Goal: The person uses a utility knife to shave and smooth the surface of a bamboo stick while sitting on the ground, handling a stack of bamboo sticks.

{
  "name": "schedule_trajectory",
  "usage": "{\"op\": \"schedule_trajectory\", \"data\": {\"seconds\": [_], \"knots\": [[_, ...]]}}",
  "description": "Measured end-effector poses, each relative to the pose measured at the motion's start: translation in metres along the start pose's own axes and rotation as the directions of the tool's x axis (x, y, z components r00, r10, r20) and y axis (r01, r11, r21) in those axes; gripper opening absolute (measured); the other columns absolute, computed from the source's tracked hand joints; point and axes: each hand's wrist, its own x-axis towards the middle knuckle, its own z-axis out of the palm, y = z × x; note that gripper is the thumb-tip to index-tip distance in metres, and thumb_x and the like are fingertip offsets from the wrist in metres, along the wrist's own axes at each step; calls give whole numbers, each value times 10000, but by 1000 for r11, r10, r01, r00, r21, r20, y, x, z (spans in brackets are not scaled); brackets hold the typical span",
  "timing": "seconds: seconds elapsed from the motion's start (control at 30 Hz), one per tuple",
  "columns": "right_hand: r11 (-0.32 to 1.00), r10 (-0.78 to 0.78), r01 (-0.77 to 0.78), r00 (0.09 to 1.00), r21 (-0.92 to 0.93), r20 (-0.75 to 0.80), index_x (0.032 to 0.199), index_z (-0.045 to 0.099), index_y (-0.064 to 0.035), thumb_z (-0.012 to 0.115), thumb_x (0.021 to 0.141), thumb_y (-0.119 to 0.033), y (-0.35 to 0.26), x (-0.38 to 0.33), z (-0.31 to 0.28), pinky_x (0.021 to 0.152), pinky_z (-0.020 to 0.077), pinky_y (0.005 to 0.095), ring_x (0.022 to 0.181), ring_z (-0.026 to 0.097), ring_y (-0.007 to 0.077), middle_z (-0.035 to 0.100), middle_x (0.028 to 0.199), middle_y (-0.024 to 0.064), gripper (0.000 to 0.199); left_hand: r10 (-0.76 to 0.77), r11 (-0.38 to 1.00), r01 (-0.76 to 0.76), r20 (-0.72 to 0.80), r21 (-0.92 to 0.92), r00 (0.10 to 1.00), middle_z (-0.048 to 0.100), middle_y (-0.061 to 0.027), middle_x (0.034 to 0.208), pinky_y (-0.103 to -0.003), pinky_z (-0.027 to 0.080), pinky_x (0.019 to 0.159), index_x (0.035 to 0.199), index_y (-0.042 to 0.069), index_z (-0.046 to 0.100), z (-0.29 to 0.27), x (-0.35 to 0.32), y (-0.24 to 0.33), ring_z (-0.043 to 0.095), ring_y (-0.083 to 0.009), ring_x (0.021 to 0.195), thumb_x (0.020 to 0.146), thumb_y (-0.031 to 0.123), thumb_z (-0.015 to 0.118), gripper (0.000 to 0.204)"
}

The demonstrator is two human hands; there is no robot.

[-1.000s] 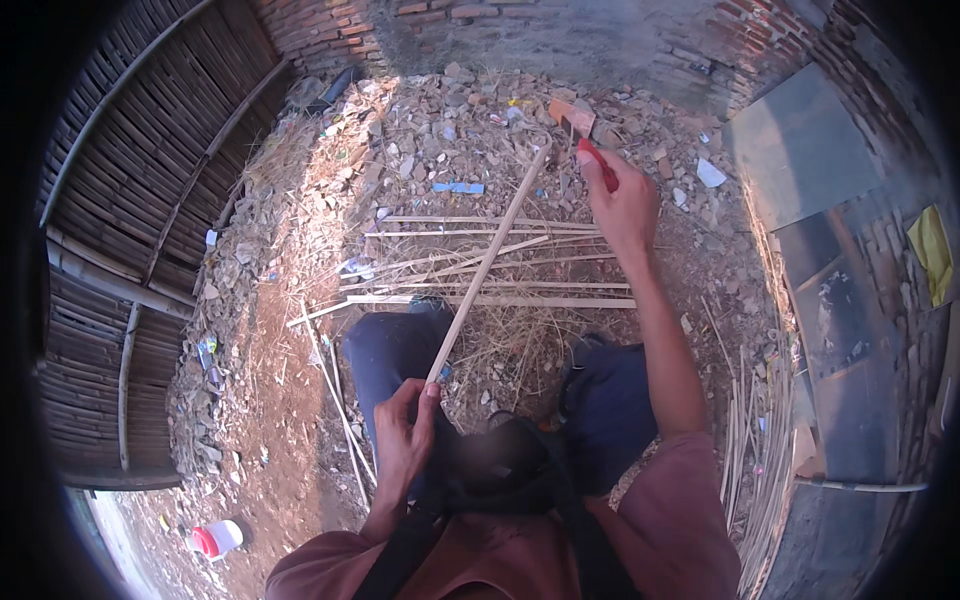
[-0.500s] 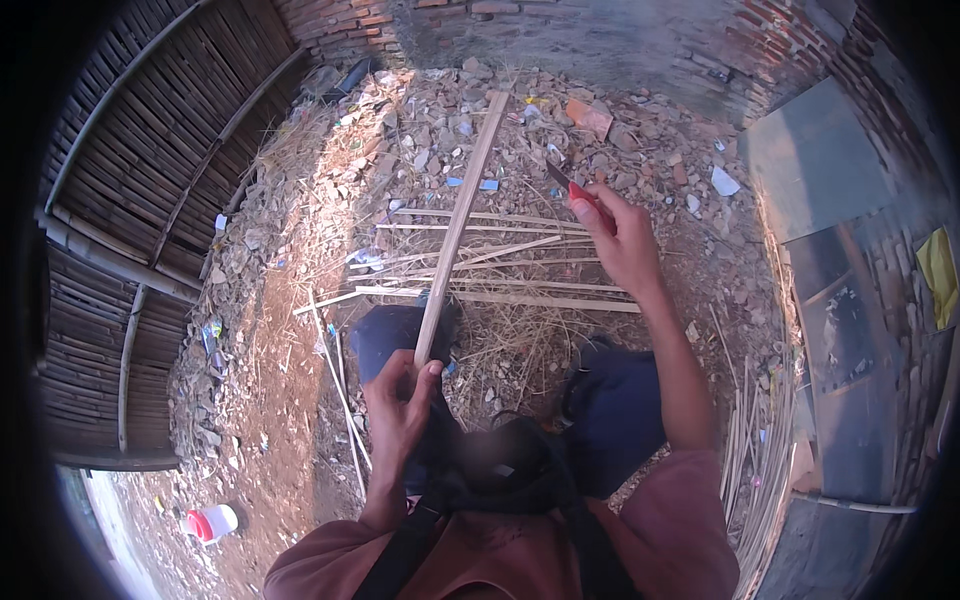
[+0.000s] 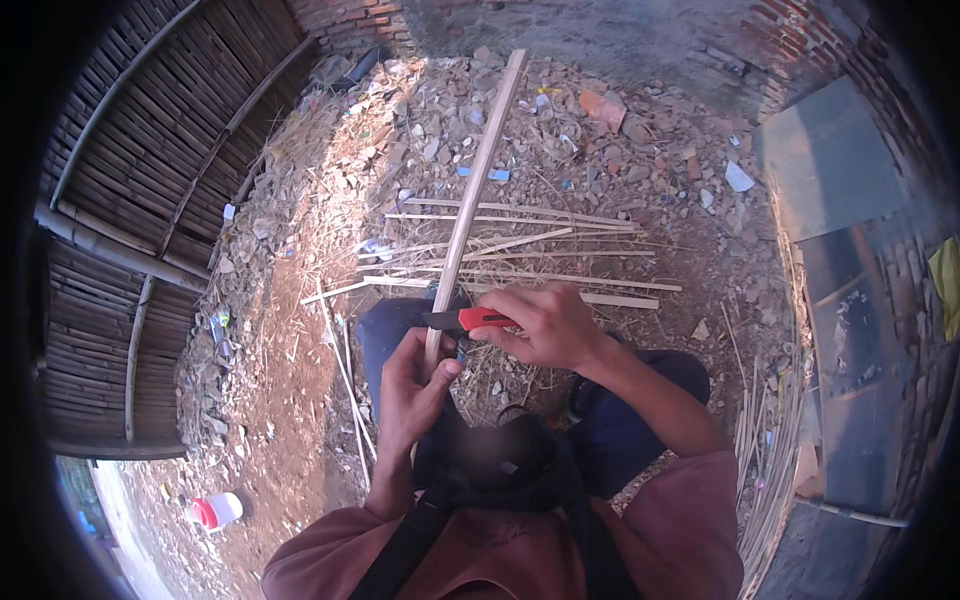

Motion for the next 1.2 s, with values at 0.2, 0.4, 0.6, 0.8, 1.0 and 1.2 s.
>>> {"op": "schedule_trajectory", "data": {"seconds": [0.2,0.4,0.6,0.8,1.0,1.2], "knots": [[996,-50,50,999,68,-9,1023,731,-102,785,965,-405,-6,-5,17,563,566,365,674,748,241,757,858,37,313,-7,992,11,27,-125,1000,530,88,880,-176,383,631,1099,36,650,5,4,21,467,9,758,959,180,861,292],[993,-21,25,999,116,-36,1044,751,-93,802,953,-381,-7,-6,23,554,575,353,674,755,235,770,878,45,307,-34,997,36,40,-62,999,528,95,868,-181,377,621,1099,24,689,3,5,15,452,6,746,996,189,823,236],[989,1,3,1000,149,-30,1029,772,-30,838,919,-305,-12,-4,20,606,598,354,690,763,254,778,858,91,303,61,998,-61,2,28,998,524,30,693,-276,389,557,1085,-18,706,7,8,11,444,-55,648,1015,247,796,289],[997,13,-8,998,77,-63,1027,778,-44,843,901,-287,-14,-5,21,582,582,350,663,752,247,769,827,76,281,75,983,-69,-29,170,997,549,-34,643,-320,428,559,1079,-19,707,8,8,12,467,-107,590,1029,275,773,305],[1000,16,-17,996,-4,-88,1090,781,-107,817,911,-279,-17,-5,19,527,557,352,621,734,228,783,865,49,250,134,950,-112,-58,290,989,586,-112,645,-357,456,564,1064,-22,706,10,11,20,504,-198,539,1043,290,748,315],[997,38,-46,991,-62,-129,1118,783,-109,836,882,-271,-21,-5,19,531,559,359,622,734,228,778,867,48,291,110,926,-73,-77,371,991,585,-128,629,-382,457,551,1054,-29,705,12,12,25,517,-246,506,1038,297,754,330]]}}
